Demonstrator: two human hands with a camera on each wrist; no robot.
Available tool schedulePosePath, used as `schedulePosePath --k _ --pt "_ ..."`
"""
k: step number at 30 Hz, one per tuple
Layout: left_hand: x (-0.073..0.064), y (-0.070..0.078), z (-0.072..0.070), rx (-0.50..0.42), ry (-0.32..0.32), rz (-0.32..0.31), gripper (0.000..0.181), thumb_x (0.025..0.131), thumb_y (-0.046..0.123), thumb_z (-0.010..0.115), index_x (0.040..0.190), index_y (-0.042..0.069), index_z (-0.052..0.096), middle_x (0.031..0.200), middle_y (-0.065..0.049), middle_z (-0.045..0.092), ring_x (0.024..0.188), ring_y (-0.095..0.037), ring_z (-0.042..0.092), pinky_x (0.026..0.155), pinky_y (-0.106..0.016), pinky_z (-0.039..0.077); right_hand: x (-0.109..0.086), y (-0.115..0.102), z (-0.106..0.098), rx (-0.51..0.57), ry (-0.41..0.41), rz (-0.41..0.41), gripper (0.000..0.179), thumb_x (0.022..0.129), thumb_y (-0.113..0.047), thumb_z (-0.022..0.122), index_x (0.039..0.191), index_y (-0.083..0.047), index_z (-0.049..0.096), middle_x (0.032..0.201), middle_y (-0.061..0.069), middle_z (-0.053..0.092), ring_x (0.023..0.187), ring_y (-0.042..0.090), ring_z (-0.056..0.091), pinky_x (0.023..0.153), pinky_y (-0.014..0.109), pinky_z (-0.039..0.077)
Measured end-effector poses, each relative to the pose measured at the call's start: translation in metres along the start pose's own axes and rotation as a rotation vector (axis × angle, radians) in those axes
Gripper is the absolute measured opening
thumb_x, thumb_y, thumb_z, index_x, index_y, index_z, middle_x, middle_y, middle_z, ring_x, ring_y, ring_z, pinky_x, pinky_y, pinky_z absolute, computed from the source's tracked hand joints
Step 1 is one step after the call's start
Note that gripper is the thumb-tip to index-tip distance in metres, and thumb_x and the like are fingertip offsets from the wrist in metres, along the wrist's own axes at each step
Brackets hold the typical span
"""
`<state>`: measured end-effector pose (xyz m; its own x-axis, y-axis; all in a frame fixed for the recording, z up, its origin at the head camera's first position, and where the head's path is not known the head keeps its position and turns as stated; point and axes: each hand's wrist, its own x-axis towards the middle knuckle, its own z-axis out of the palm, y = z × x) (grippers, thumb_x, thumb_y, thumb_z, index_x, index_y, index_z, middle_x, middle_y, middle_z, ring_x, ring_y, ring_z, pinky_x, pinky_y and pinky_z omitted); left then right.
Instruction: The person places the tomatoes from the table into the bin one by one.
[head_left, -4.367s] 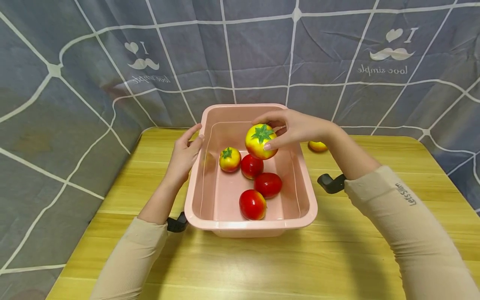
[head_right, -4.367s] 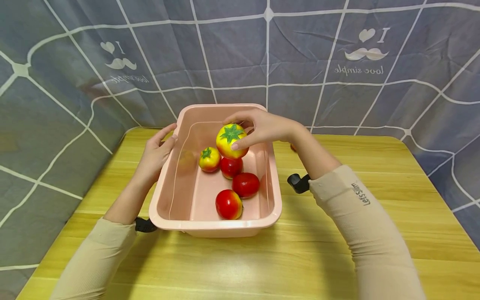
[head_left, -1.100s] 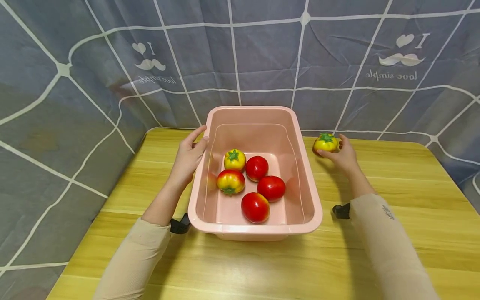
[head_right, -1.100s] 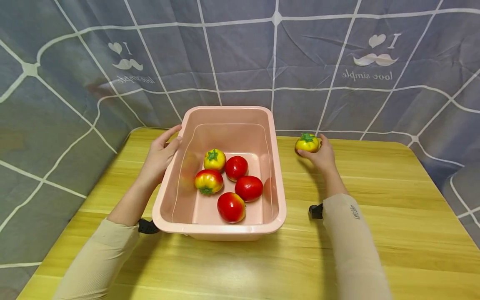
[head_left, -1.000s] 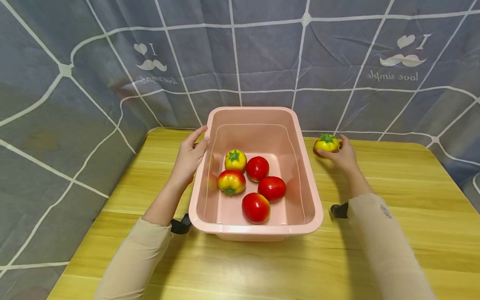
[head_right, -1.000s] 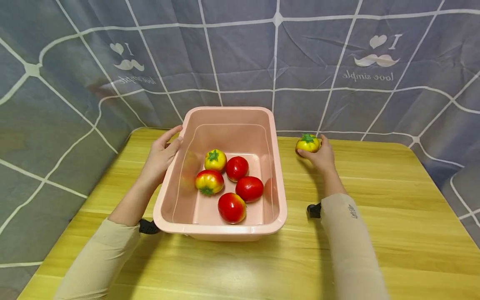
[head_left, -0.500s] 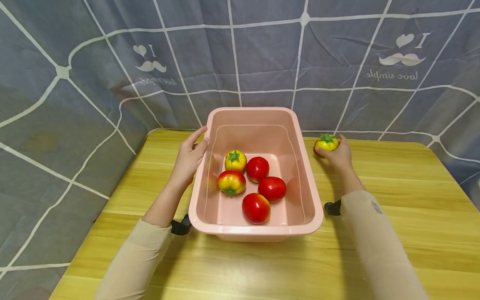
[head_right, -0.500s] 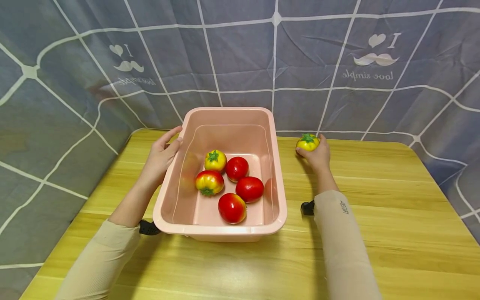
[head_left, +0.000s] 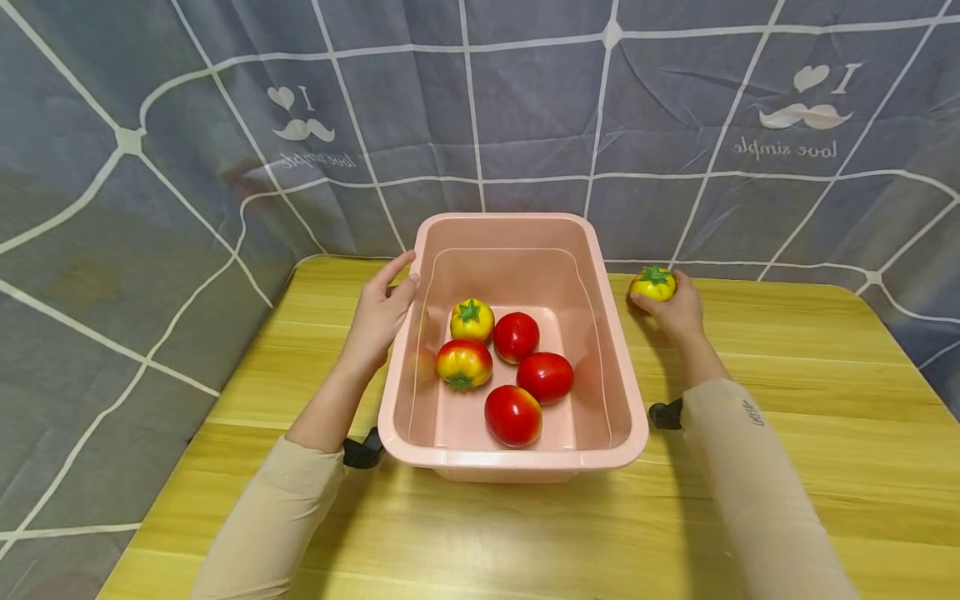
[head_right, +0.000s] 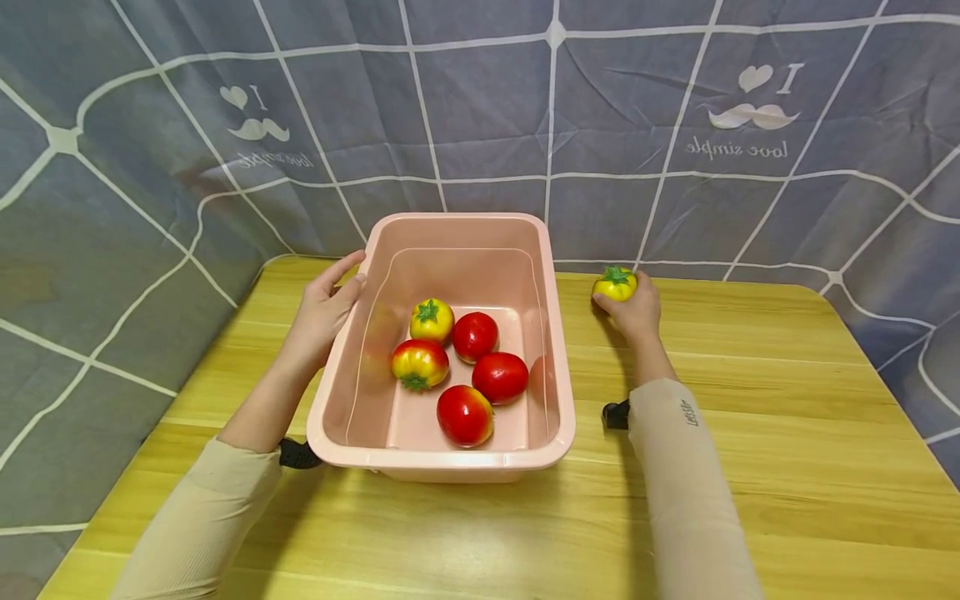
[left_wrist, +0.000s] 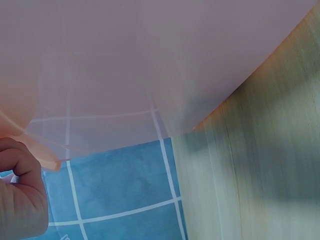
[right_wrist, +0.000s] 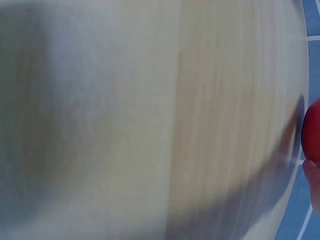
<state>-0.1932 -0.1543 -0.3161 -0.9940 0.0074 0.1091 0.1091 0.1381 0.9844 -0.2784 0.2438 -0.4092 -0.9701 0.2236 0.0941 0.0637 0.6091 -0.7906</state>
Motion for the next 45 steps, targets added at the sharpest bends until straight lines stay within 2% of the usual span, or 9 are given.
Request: schedulePosePath --k 5,15,20,26,28,30,33,37,45 --pt "0.001 -0.002 0.0 -0.004 0.006 -0.003 0.046 0.098 0.018 0.045 0.142 0.009 0.038 0.119 -0.029 0.055 0.09 -0.022 0.063 0.072 -0.03 0.056 0.0 -0.005 -0.004 -0.006 -0.037 -0.044 0.084 0.081 -0.022 0.071 0.142 0.01 0.022 0.138 0.032 0.034 0.125 0.043 0.035 0.107 0.048 0.029" --pt "0.001 -0.002 0.0 -0.001 0.006 -0.002 0.047 0.098 0.019 0.045 0.143 0.009 0.037 0.119 -0.028 0.055 0.086 -0.018 0.062 0.069 -0.027 0.056 -0.005 -0.026 -0.02 0.018 -0.162 -0.101 0.085 0.084 -0.027 0.069 0.143 0.008 0.019 0.138 0.031 0.033 0.121 0.042 0.038 0.103 0.05 0.034" --pt "0.001 -0.001 0.0 0.005 0.008 -0.001 0.047 0.098 0.019 0.045 0.143 0.01 0.037 0.12 -0.026 0.055 0.091 -0.023 0.062 0.069 -0.028 0.056 -0.006 -0.04 -0.031 0.061 -0.206 -0.107 0.085 0.084 -0.025 0.068 0.145 0.007 0.017 0.139 0.03 0.032 0.121 0.04 0.039 0.102 0.048 0.037" --pt "0.0 -0.001 -0.001 0.008 0.006 -0.002 0.047 0.098 0.02 0.045 0.144 0.01 0.036 0.121 -0.025 0.055 0.1 -0.032 0.06 0.072 -0.03 0.056 -0.009 -0.06 -0.052 0.046 -0.249 -0.122 0.087 0.085 -0.029 0.068 0.147 0.001 0.015 0.14 0.028 0.032 0.121 0.038 0.037 0.099 0.047 0.039" --pt "0.0 0.0 -0.001 0.006 0.002 -0.004 0.047 0.098 0.02 0.045 0.144 0.01 0.036 0.122 -0.024 0.055 0.101 -0.033 0.06 0.073 -0.031 0.056 -0.01 -0.066 -0.06 0.029 -0.266 -0.132 0.087 0.085 -0.03 0.068 0.148 0.0 0.015 0.14 0.027 0.032 0.121 0.037 0.038 0.096 0.038 0.043" --pt "0.0 0.0 -0.001 0.006 -0.001 -0.002 0.047 0.099 0.02 0.045 0.144 0.01 0.036 0.122 -0.023 0.055 0.102 -0.033 0.06 0.074 -0.032 0.055 -0.012 -0.073 -0.067 0.025 -0.285 -0.142 0.087 0.085 -0.03 0.067 0.148 -0.001 0.015 0.14 0.026 0.033 0.121 0.036 0.038 0.09 0.024 0.045" --pt "-0.001 0.0 -0.001 0.005 0.0 -0.003 0.047 0.099 0.02 0.045 0.144 0.009 0.036 0.123 -0.023 0.054 0.102 -0.034 0.06 0.078 -0.039 0.054 -0.016 -0.084 -0.078 0.007 -0.307 -0.155 0.086 0.086 -0.031 0.067 0.148 -0.003 0.015 0.14 0.024 0.033 0.121 0.034 0.037 0.075 0.009 0.041" --pt "-0.001 0.001 -0.001 0.006 0.003 -0.007 0.047 0.099 0.02 0.045 0.144 0.01 0.035 0.124 -0.024 0.054 0.102 -0.034 0.059 0.081 -0.046 0.051 -0.022 -0.097 -0.088 0.005 -0.329 -0.191 0.085 0.086 -0.03 0.067 0.148 -0.004 0.016 0.141 0.022 0.032 0.122 0.034 0.037 0.072 0.006 0.04" --pt "-0.001 0.002 0.001 -0.002 -0.001 -0.006 0.047 0.098 0.019 0.045 0.144 0.009 0.035 0.124 -0.024 0.053 0.104 -0.035 0.059 0.082 -0.047 0.051 -0.036 -0.118 -0.098 0.013 -0.355 -0.253 0.082 0.085 -0.028 0.069 0.148 -0.009 0.021 0.139 0.019 0.036 0.119 0.032 0.04 0.075 0.006 0.043"
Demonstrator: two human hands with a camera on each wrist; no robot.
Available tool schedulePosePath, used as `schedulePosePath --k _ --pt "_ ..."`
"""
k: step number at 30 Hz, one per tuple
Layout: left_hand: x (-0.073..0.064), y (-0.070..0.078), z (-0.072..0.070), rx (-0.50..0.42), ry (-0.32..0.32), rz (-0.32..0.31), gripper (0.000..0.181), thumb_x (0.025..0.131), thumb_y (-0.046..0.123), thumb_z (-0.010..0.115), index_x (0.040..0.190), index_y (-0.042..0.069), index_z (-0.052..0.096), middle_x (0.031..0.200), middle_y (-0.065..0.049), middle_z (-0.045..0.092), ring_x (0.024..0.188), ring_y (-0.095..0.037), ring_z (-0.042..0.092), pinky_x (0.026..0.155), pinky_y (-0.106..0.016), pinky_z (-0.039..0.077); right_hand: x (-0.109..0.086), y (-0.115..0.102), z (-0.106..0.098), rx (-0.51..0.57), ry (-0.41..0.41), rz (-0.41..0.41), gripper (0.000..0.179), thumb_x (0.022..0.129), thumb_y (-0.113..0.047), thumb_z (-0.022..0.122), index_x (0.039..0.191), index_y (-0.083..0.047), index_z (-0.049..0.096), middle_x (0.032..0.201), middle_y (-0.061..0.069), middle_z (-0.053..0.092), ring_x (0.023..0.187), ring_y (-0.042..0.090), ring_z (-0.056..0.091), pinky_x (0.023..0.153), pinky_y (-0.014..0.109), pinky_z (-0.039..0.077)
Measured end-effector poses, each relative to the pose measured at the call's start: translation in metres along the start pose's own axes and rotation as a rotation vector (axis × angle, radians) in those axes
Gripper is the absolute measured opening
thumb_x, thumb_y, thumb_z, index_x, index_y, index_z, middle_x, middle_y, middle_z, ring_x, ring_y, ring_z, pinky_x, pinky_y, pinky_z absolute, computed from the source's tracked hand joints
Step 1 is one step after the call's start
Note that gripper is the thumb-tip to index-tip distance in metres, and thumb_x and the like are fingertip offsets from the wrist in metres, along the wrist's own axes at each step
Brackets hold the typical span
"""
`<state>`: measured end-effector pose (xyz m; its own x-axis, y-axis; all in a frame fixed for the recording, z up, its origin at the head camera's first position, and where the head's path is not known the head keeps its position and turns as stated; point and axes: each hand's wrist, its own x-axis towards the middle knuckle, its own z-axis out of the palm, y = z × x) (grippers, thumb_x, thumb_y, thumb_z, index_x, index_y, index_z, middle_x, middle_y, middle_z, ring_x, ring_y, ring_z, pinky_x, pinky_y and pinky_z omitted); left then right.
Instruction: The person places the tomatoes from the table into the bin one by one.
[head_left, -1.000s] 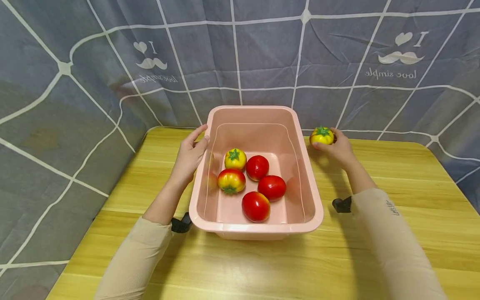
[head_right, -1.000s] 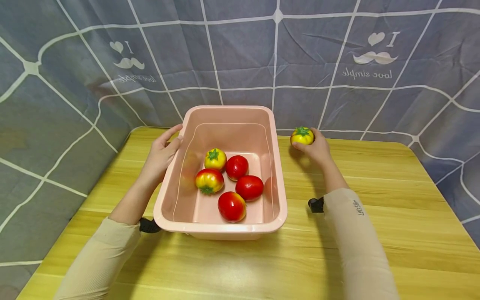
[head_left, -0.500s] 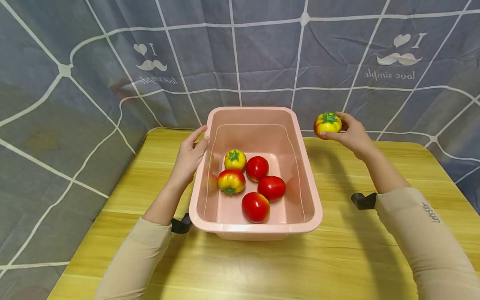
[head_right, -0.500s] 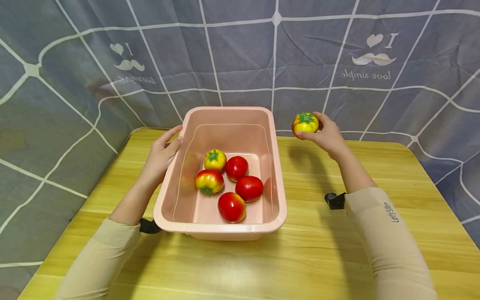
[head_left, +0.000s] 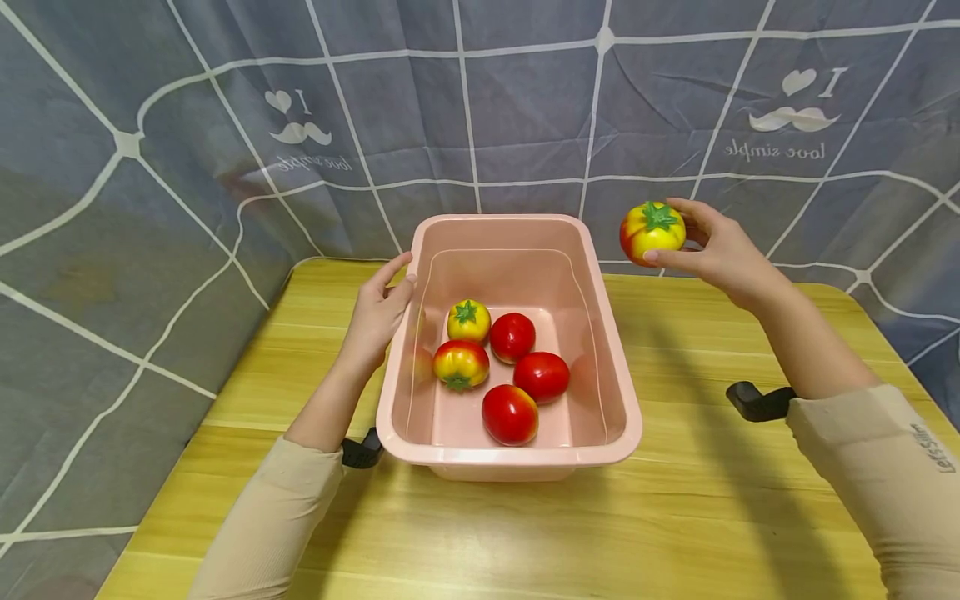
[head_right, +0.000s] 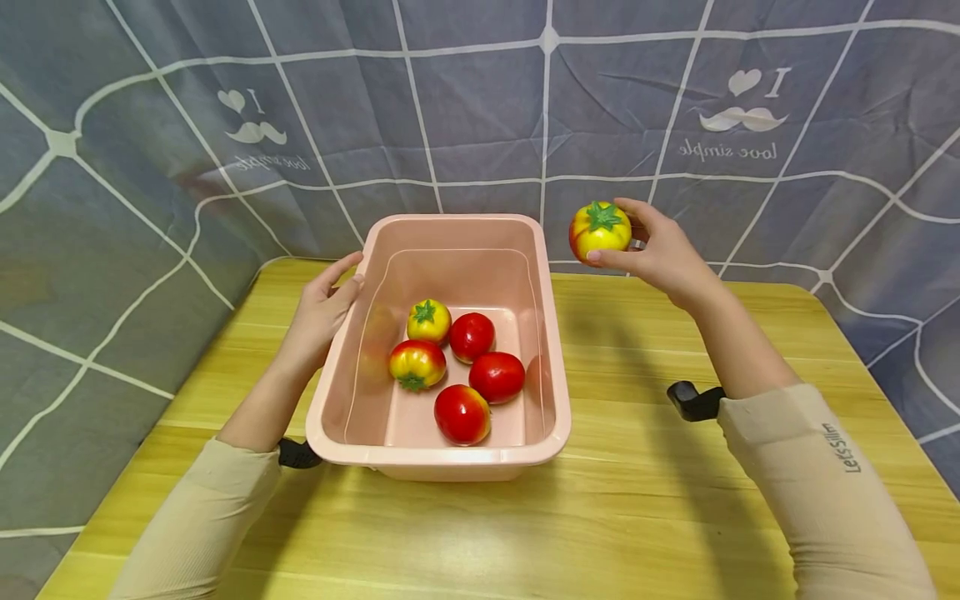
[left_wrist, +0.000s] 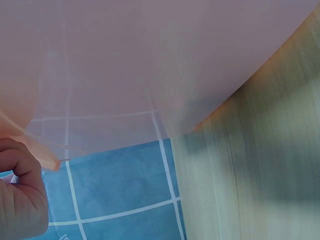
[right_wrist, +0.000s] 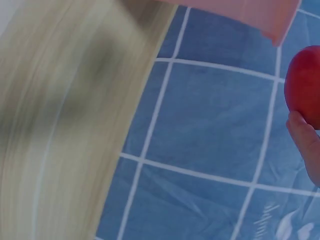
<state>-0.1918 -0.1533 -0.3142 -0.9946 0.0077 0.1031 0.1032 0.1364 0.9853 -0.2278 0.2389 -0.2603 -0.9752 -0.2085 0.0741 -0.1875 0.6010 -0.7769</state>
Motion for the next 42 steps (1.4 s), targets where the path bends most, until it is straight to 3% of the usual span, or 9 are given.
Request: schedulePosePath --k 12,23,38,42 --pt "0.001 -0.001 0.0 0.012 0.006 0.001 0.047 0.099 0.019 0.044 0.144 0.01 0.036 0.124 -0.025 0.053 0.104 -0.035 0.059 0.081 -0.045 0.051 -0.012 -0.026 0.003 0.017 -0.062 -0.06 0.078 0.083 -0.02 0.072 0.146 -0.012 0.027 0.138 0.012 0.038 0.116 0.024 0.043 0.08 0.006 0.044" --pt "0.002 -0.001 0.0 0.019 0.003 0.001 0.046 0.099 0.02 0.044 0.144 0.01 0.036 0.122 -0.025 0.054 0.101 -0.034 0.06 0.081 -0.044 0.051 -0.018 -0.049 0.022 0.014 -0.168 -0.156 0.075 0.081 -0.014 0.073 0.143 -0.01 0.032 0.136 0.009 0.043 0.119 0.023 0.043 0.087 0.012 0.045" --pt "0.0 0.0 0.0 0.016 -0.001 0.001 0.047 0.099 0.019 0.044 0.144 0.01 0.035 0.127 -0.023 0.052 0.106 -0.034 0.058 0.082 -0.046 0.05 -0.017 -0.059 0.053 0.057 -0.316 -0.263 0.073 0.079 -0.012 0.074 0.141 -0.009 0.036 0.132 0.005 0.046 0.12 0.02 0.044 0.096 0.035 0.045" --pt "0.0 0.0 0.0 0.014 -0.003 0.002 0.047 0.099 0.019 0.045 0.144 0.01 0.035 0.125 -0.023 0.053 0.105 -0.034 0.059 0.08 -0.043 0.052 -0.018 -0.061 0.062 0.068 -0.358 -0.279 0.074 0.079 -0.012 0.074 0.141 -0.009 0.035 0.132 0.007 0.046 0.119 0.023 0.044 0.096 0.035 0.045"
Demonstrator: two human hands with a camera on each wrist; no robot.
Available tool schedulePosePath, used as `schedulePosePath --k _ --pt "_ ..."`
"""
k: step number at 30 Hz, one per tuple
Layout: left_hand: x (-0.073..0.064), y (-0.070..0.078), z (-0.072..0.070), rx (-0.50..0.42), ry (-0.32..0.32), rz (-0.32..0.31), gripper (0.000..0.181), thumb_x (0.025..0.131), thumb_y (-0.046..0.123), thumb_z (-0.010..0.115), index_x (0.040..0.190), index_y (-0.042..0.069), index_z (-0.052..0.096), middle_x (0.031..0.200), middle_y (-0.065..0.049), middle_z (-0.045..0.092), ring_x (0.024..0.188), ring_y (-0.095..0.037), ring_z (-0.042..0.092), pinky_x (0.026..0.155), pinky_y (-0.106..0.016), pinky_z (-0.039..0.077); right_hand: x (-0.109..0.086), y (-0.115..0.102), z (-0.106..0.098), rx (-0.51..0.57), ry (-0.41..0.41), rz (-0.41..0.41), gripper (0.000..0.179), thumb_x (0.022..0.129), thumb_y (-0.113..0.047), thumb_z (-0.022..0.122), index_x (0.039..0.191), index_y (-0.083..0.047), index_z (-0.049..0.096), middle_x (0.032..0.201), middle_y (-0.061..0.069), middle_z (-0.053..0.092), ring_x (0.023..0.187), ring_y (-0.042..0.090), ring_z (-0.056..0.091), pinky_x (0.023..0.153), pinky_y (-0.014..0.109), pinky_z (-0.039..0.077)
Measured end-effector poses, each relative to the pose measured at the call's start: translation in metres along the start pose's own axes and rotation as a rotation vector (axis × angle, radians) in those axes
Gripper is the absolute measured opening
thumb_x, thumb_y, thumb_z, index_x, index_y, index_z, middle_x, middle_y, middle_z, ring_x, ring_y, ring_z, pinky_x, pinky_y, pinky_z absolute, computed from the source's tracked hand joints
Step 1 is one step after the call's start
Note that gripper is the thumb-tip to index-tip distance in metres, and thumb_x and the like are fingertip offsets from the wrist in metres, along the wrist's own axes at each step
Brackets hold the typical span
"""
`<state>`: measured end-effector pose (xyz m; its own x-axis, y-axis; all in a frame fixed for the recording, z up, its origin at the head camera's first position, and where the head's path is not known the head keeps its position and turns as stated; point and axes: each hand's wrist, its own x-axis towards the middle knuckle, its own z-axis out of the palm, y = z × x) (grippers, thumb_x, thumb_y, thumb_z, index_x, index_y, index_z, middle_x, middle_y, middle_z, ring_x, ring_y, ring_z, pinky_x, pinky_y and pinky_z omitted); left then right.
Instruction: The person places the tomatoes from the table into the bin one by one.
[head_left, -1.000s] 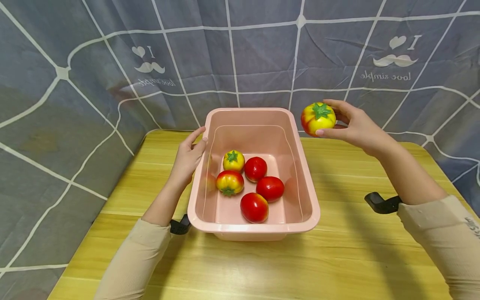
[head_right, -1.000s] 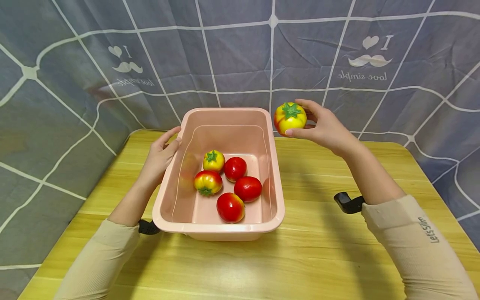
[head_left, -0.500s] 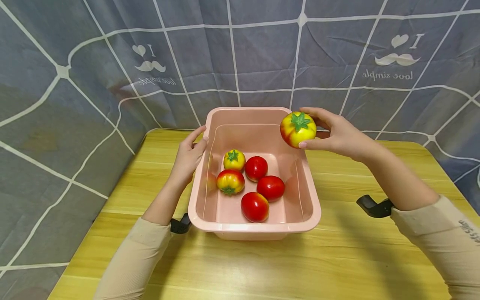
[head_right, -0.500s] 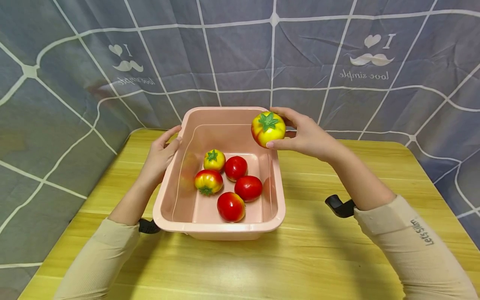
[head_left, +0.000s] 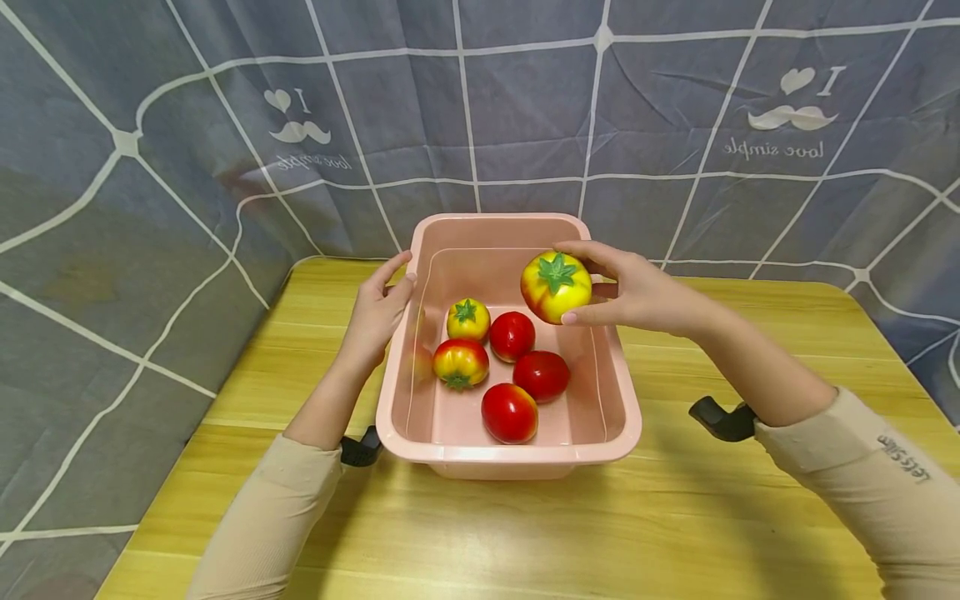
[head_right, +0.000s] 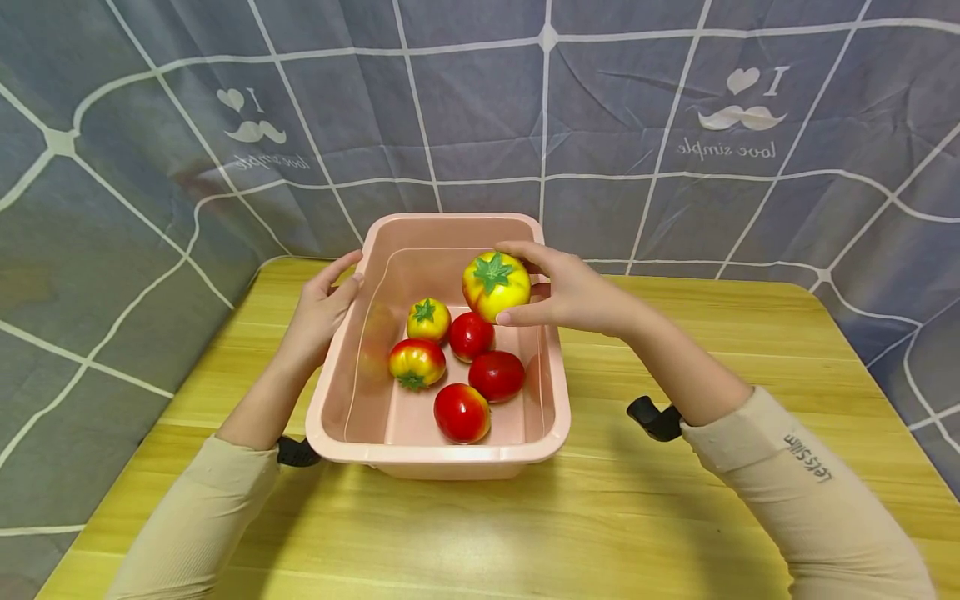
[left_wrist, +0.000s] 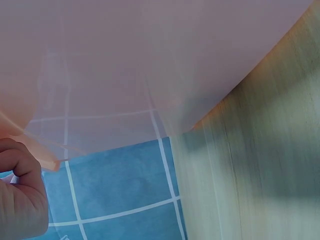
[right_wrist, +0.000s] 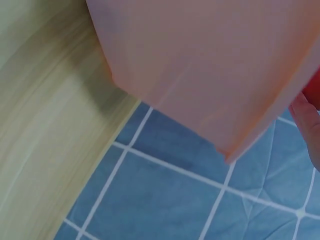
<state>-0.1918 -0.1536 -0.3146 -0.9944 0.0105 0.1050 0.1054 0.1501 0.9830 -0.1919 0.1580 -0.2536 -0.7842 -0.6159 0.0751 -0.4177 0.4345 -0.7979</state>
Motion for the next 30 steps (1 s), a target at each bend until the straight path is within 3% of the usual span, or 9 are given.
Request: schedulePosePath --k 4,10,18,30 --pt "0.0 0.0 0.0 -0.001 0.0 0.0 0.047 0.099 0.019 0.044 0.144 0.01 0.035 0.124 -0.024 0.054 0.104 -0.034 0.059 0.078 -0.04 0.053 0.003 0.0 0.007 0.012 -0.03 -0.012 0.075 0.078 -0.012 0.075 0.142 -0.01 0.035 0.133 0.007 0.046 0.119 0.022 0.045 0.097 0.035 0.044" --pt "-0.001 0.0 0.001 0.001 0.0 -0.005 0.047 0.099 0.019 0.045 0.144 0.01 0.035 0.124 -0.024 0.053 0.104 -0.035 0.059 0.081 -0.047 0.051 0.008 0.004 0.017 0.014 -0.06 -0.003 0.078 0.077 -0.014 0.076 0.143 -0.01 0.034 0.136 0.007 0.044 0.119 0.023 0.047 0.098 0.037 0.043" --pt "-0.001 0.0 0.001 -0.01 -0.004 -0.002 0.047 0.099 0.019 0.045 0.144 0.009 0.035 0.123 -0.025 0.054 0.104 -0.036 0.059 0.081 -0.046 0.051 0.014 0.006 0.025 0.027 -0.066 -0.028 0.079 0.075 -0.015 0.078 0.141 -0.007 0.035 0.136 0.007 0.042 0.119 0.023 0.048 0.1 0.036 0.041" --pt "0.0 0.0 0.001 0.015 -0.011 -0.013 0.047 0.099 0.02 0.045 0.144 0.01 0.036 0.122 -0.024 0.054 0.103 -0.035 0.06 0.079 -0.043 0.053 0.013 0.007 0.026 -0.021 -0.047 -0.056 0.063 0.081 -0.01 0.071 0.137 -0.001 0.041 0.137 0.016 0.042 0.121 0.03 0.047 0.102 0.044 0.039"
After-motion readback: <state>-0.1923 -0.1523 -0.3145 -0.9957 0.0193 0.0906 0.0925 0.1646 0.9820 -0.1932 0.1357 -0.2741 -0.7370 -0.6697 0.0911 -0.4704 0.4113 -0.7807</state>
